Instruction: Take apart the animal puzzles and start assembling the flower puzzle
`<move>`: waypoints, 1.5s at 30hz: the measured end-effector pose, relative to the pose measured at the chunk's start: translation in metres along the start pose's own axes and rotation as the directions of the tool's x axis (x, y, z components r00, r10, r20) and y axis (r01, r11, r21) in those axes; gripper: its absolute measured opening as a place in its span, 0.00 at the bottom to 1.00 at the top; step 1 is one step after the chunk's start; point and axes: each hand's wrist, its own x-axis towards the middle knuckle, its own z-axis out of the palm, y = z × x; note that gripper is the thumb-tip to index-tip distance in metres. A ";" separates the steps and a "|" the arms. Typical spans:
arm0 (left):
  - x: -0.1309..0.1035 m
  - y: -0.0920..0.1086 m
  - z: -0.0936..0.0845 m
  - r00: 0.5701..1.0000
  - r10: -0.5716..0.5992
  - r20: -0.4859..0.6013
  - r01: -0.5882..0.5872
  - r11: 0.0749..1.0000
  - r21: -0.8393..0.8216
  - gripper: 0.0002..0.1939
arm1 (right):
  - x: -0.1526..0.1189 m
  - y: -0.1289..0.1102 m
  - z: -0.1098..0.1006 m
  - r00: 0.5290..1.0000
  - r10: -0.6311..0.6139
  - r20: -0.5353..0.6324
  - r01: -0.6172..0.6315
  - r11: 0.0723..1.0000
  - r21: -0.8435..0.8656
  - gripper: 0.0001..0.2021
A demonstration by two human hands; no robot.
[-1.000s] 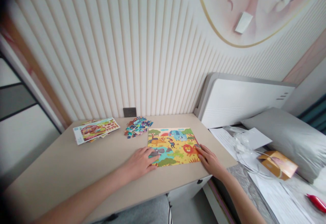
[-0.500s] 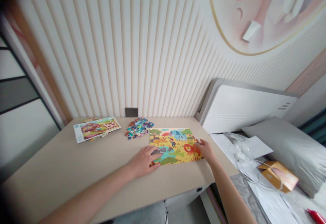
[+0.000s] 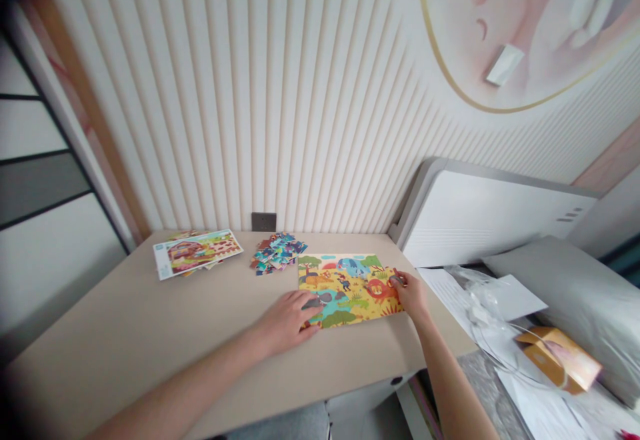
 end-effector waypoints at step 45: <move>-0.001 0.003 -0.003 1.000 0.021 0.016 -0.021 0.999 0.045 0.20 | -0.008 -0.003 0.025 0.978 -0.113 0.174 0.148 0.969 -0.199 0.27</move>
